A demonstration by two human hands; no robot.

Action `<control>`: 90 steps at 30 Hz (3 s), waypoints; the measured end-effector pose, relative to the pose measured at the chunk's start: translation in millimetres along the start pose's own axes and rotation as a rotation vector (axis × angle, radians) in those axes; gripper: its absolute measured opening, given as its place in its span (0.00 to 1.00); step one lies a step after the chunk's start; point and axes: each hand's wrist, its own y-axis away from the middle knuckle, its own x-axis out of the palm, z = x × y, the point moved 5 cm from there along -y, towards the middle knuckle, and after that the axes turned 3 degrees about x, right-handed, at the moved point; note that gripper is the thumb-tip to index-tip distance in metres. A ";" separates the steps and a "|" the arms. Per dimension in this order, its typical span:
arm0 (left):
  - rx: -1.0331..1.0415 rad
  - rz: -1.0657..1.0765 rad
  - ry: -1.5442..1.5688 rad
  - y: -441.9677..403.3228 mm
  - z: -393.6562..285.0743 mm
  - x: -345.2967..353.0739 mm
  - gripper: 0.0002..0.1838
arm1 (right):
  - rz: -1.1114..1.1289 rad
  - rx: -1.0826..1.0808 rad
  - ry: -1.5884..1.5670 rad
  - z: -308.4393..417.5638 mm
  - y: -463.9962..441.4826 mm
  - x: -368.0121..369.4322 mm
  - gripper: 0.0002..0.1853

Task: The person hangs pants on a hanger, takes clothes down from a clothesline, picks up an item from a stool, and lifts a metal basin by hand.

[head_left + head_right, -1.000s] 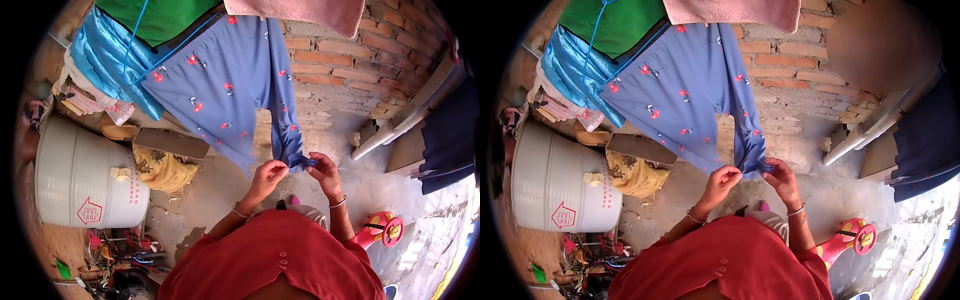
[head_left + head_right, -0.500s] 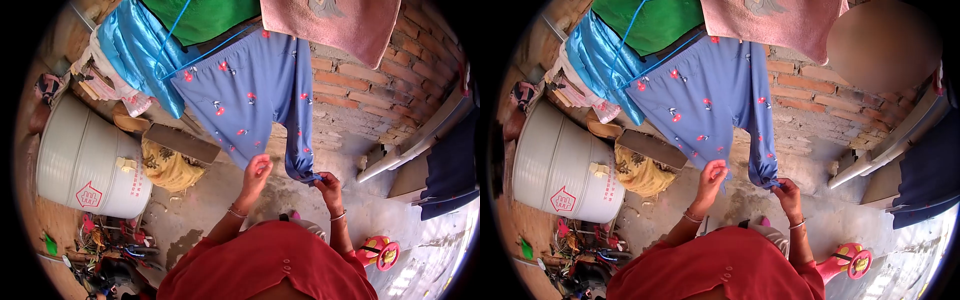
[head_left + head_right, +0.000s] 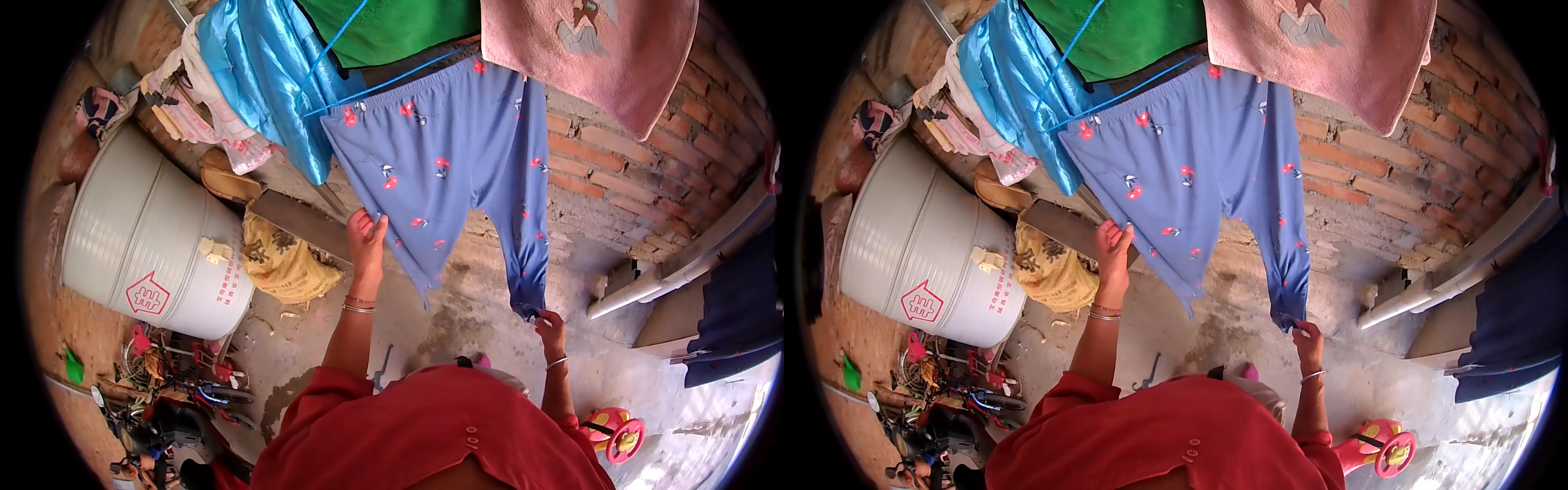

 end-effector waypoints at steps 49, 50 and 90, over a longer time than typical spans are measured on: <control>0.266 0.330 0.327 -91.3 -216.2 -2.9 0.10 | 0.022 -1.004 -0.128 484.6 -61.9 87.7 0.23; 0.294 0.343 0.306 -88.5 -220.9 -2.5 0.11 | 0.072 -0.946 -0.181 493.2 -61.2 90.6 0.23; -0.065 0.589 0.822 -93.2 -191.3 31.8 0.15 | 0.560 -0.397 -0.804 510.6 -40.4 100.2 0.11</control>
